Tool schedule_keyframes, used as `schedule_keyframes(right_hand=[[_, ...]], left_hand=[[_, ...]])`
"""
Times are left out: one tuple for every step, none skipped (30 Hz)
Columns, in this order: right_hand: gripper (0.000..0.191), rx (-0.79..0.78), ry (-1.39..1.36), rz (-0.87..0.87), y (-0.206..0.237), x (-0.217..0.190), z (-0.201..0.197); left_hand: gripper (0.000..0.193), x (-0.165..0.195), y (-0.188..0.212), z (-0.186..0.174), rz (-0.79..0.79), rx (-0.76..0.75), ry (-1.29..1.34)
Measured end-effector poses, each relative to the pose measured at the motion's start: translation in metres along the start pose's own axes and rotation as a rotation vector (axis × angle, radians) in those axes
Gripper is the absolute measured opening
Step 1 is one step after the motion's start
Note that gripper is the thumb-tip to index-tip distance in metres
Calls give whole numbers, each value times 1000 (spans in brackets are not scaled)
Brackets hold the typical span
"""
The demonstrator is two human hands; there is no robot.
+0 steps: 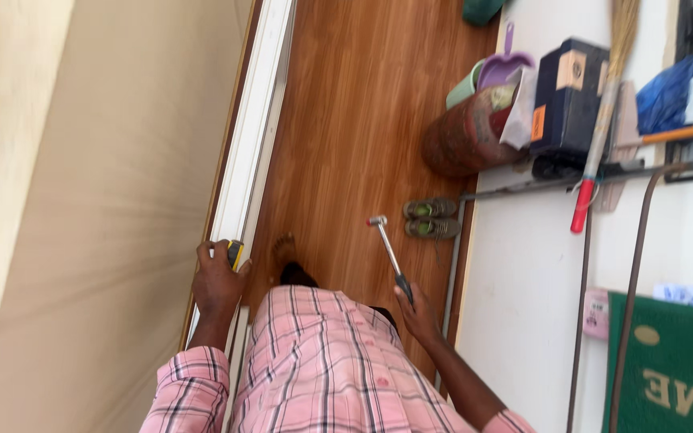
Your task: The person unpacks a plastic bag, then assembles a white window frame using a rubber mallet and a utility knife. They fit frame pieces together, tap them into place, and trim excess material. A second person assists by holding a glass pane.
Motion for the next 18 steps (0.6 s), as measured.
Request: schedule_keyframes(right_hand=[[38, 36, 1, 38, -25, -5, -9], [40, 63, 5, 94, -39, -7, -18], [41, 82, 11, 161, -45, -7, -25], [42, 109, 31, 232, -50, -4, -31], [42, 140, 50, 294, -63, -2, -39], [43, 174, 69, 341, -82, 2, -46], [43, 206, -53, 329, -100, 5, -51], [43, 232, -172, 317, -116, 8, -53], [42, 250, -286, 307, -136, 10, -59], [45, 231, -300, 310, -159, 11, -66], [48, 206, -311, 323, -177, 12, -71], [51, 182, -327, 335, -203, 10, -77], [46, 139, -274, 413, -238, 6, -84], [43, 107, -231, 469, -279, -1, -87], [40, 84, -186, 541, -313, -10, -92], [42, 52, -234, 462, -352, -23, -93], [44, 5, -270, 390, -394, -39, -92], [47, -76, -357, 468, -434, -56, -89]], left_hand=[[60, 17, -38, -11, -2, 2, -4], [60, 29, -67, -20, -10, -15, -12], [59, 37, -88, -26, -22, -42, -25], [59, 45, -107, -29, -40, -17, -22], [59, 55, -135, -31, -56, 17, -15], [59, 64, -165, -32, -72, 65, 1], [59, 71, -192, -30, -111, 58, -15], [60, 75, -212, -28, -154, 48, -30], [61, 77, -230, -25, -205, 34, -45], [56, 78, -244, -23, -201, 45, -71], [51, 74, -249, -20, -204, 47, -104], [47, 74, -260, -19, -204, 52, -138], [42, 71, -264, -19, -242, 54, -152], [37, 70, -268, -19, -271, 81, -159], [39, 70, -271, -19, -277, 87, -152], [41, 69, -270, -20, -287, 69, -151], [39, 72, -272, -22, -285, 78, -164], [38, 73, -271, -24, -290, 84, -176]])
Point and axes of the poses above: each hand's wrist, its own y-axis away from the middle knuckle, its own z-axis out of the palm, x = y × z, the point moved 1 cm from there along -y, towards the middle knuckle, and after that the axes turned 12 degrees about -y, right-handed, at the moved point
